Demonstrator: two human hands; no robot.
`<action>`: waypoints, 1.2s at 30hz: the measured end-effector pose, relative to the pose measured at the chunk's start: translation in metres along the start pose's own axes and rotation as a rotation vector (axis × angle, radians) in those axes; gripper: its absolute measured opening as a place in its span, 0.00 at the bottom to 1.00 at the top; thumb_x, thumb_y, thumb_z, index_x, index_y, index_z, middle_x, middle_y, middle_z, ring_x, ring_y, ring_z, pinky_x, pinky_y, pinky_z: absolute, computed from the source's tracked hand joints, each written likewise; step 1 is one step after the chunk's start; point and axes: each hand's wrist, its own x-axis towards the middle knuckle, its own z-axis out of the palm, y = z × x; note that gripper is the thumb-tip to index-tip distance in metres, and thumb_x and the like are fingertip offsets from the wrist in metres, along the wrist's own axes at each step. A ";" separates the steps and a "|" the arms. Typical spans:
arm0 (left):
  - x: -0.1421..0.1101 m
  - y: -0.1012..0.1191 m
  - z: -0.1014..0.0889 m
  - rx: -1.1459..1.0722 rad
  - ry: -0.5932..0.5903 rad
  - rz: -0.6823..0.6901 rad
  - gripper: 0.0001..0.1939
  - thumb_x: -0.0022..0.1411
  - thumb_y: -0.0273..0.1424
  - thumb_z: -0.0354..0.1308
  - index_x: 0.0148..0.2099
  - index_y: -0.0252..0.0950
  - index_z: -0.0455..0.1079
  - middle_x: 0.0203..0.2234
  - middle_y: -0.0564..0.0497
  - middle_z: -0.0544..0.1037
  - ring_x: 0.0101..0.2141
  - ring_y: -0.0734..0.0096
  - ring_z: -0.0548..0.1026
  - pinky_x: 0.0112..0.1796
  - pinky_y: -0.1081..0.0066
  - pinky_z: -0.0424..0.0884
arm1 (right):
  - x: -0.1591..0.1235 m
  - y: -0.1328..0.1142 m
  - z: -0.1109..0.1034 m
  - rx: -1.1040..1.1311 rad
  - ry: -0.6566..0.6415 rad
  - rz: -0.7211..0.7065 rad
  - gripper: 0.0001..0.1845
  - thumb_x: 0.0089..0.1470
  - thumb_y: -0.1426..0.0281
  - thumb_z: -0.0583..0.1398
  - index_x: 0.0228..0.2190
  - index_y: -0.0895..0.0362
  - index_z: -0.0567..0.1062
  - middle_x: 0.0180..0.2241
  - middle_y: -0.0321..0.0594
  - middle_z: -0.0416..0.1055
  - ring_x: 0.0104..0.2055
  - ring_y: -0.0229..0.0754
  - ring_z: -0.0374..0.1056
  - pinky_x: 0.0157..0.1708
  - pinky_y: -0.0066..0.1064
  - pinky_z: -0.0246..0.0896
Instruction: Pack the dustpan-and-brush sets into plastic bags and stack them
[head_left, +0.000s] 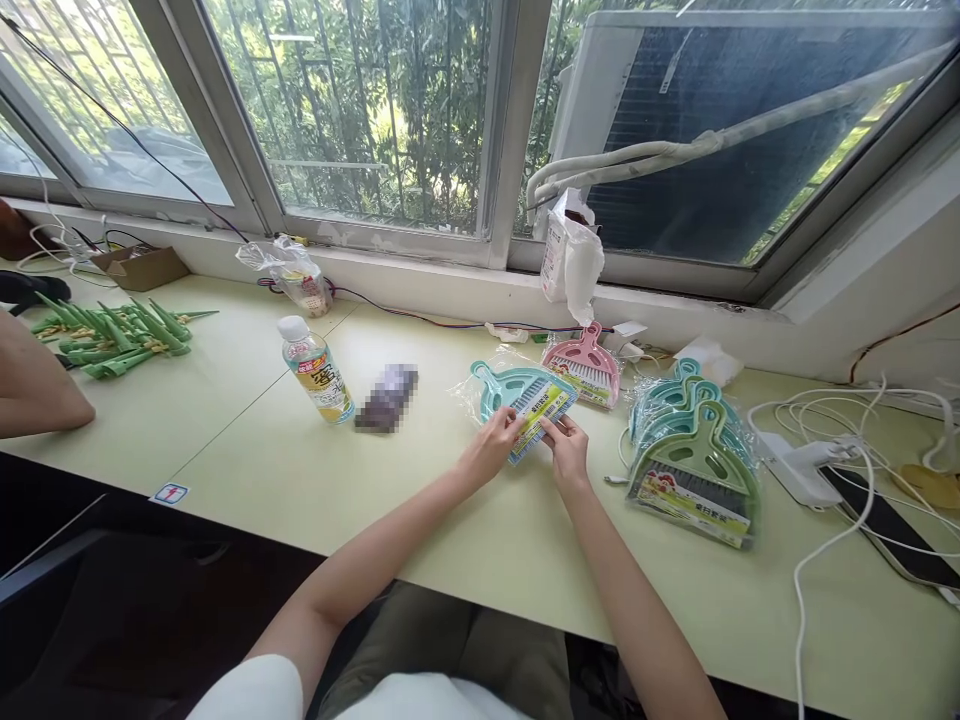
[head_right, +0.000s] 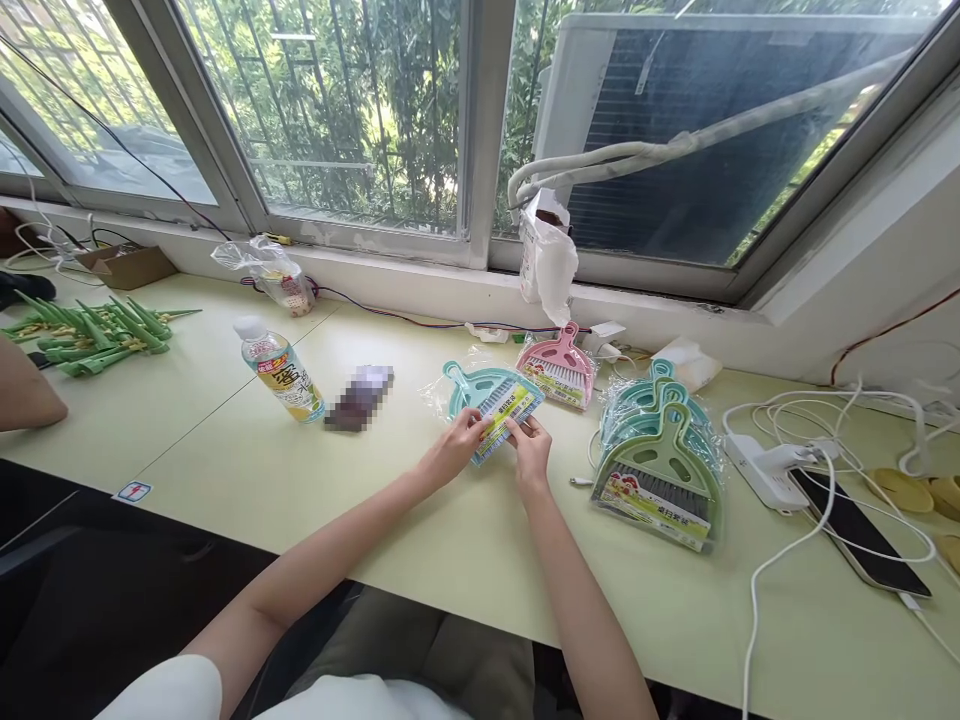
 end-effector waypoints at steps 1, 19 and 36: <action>0.000 -0.001 0.000 -0.021 0.009 0.014 0.18 0.66 0.24 0.41 0.57 0.35 0.60 0.46 0.41 0.64 0.42 0.65 0.71 0.42 0.65 0.71 | 0.000 -0.001 0.000 0.009 0.005 -0.005 0.25 0.34 0.63 0.70 0.37 0.59 0.76 0.39 0.45 0.76 0.41 0.46 0.72 0.42 0.38 0.69; 0.006 0.002 -0.001 -0.466 0.490 -0.559 0.40 0.62 0.42 0.54 0.67 0.40 0.34 0.61 0.38 0.55 0.57 0.61 0.62 0.51 0.62 0.64 | 0.000 -0.016 -0.008 0.124 0.098 -0.099 0.26 0.37 0.65 0.69 0.42 0.57 0.74 0.45 0.44 0.73 0.49 0.48 0.69 0.48 0.37 0.68; 0.002 0.023 0.020 -1.596 0.059 -0.670 0.26 0.56 0.41 0.61 0.54 0.37 0.62 0.55 0.41 0.69 0.51 0.57 0.71 0.44 0.60 0.74 | -0.012 -0.008 0.004 0.225 0.137 -0.077 0.29 0.35 0.65 0.70 0.43 0.57 0.74 0.44 0.43 0.74 0.46 0.45 0.71 0.49 0.35 0.67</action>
